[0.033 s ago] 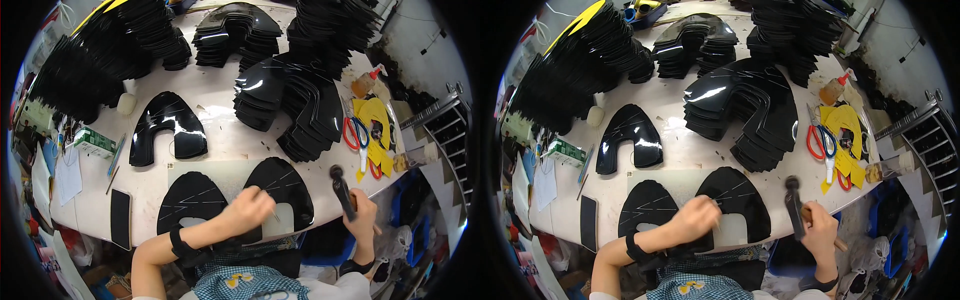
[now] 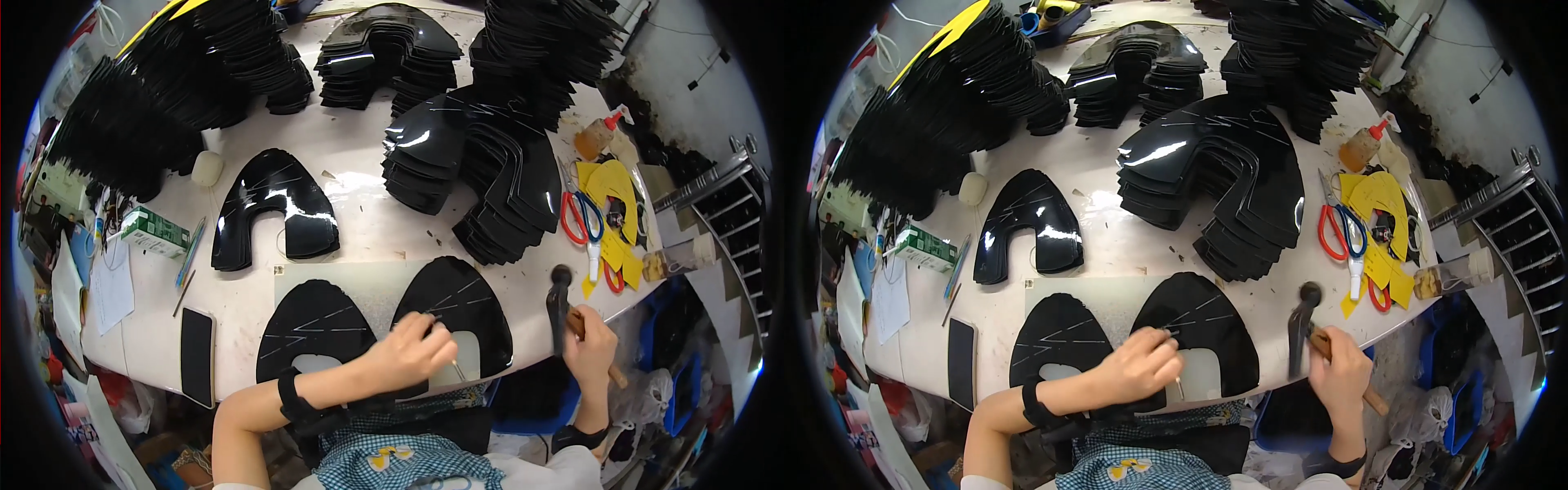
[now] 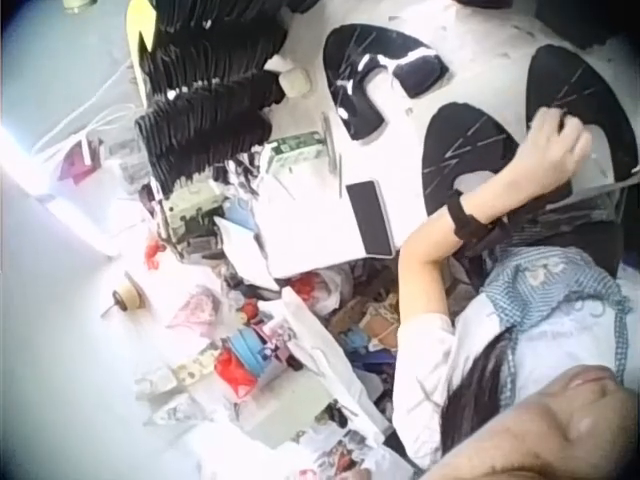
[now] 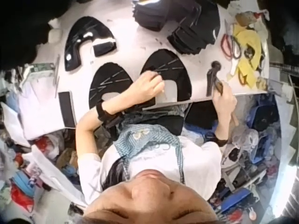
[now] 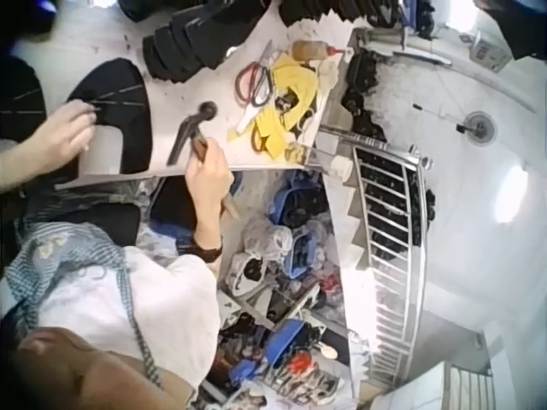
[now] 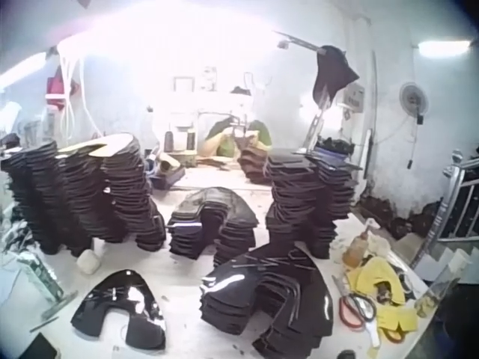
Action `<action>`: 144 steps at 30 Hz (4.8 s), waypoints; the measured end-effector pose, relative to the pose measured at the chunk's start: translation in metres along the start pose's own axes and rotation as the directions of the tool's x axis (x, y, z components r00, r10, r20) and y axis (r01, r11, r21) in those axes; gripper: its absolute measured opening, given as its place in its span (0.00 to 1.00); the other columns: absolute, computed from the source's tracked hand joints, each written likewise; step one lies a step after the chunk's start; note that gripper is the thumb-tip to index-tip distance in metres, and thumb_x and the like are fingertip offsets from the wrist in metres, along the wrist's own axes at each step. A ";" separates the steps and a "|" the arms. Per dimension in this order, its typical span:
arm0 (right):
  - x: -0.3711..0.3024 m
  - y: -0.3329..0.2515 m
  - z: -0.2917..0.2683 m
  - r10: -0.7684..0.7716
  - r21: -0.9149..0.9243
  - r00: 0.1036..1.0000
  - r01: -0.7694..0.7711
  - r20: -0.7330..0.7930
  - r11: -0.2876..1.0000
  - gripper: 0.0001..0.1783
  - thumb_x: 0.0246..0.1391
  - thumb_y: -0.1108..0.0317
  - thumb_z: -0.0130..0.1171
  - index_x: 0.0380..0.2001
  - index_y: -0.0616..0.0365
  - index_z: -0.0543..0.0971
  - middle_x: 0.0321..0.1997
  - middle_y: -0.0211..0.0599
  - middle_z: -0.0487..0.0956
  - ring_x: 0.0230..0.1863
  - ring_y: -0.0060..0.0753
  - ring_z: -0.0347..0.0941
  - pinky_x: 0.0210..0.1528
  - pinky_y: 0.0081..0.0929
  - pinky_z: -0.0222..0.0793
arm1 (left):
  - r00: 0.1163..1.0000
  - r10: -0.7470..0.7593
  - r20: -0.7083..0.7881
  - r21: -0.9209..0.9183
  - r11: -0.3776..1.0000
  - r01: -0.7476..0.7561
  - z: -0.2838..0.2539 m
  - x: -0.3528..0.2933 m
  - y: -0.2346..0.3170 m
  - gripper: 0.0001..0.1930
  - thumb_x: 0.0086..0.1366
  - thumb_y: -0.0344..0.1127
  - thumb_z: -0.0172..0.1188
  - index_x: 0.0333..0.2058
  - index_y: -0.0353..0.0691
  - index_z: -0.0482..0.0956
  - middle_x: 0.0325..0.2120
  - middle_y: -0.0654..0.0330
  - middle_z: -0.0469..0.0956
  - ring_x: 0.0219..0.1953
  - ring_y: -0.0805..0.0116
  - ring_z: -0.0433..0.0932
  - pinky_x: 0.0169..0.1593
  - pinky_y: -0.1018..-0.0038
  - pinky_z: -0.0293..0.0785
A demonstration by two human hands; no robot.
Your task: The recorder is assembling shoe components by using an awl-like tool and a hammer to punch holes or secure pieces together on a workbench.
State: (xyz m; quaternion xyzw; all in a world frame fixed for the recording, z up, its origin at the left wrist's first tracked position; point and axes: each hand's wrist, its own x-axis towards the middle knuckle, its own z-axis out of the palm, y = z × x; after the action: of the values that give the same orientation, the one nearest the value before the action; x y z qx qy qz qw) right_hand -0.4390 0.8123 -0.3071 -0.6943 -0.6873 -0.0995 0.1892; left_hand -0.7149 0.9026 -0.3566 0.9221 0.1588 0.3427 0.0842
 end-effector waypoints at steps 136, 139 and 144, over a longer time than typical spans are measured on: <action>0.056 -0.075 0.008 -0.660 0.933 0.747 -0.288 0.080 -0.214 0.06 0.40 0.82 0.58 0.23 0.65 0.72 0.25 0.52 0.77 0.24 0.43 0.77 0.28 0.27 0.74 | 0.803 -0.583 0.121 0.482 0.742 0.466 -0.117 -0.097 -0.130 0.13 0.47 0.29 0.55 0.32 0.41 0.63 0.28 0.55 0.69 0.21 0.53 0.74 0.23 0.63 0.70; 0.052 -0.066 0.007 -0.730 0.910 0.684 -0.300 -0.004 -0.286 0.04 0.43 0.82 0.56 0.25 0.66 0.72 0.28 0.53 0.77 0.27 0.47 0.77 0.29 0.30 0.74 | 0.805 -0.564 0.182 0.237 0.820 0.521 -0.138 -0.089 -0.054 0.14 0.45 0.28 0.56 0.32 0.41 0.65 0.26 0.55 0.69 0.19 0.58 0.73 0.20 0.67 0.69; 0.056 -0.058 0.012 -0.732 0.821 0.676 -0.369 -0.084 -0.435 0.04 0.47 0.79 0.56 0.26 0.69 0.72 0.28 0.59 0.76 0.27 0.51 0.76 0.29 0.34 0.74 | 0.822 -0.568 0.038 -0.070 0.819 0.569 -0.193 -0.059 0.019 0.22 0.40 0.26 0.58 0.40 0.39 0.77 0.18 0.62 0.66 0.14 0.67 0.67 0.18 0.75 0.63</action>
State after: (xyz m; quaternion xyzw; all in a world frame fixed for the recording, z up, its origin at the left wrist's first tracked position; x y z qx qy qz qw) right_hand -0.4959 0.8673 -0.2885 -0.0126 -0.5806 0.7132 0.3924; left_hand -0.8799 0.8735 -0.2421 0.8314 0.4121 0.3011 0.2196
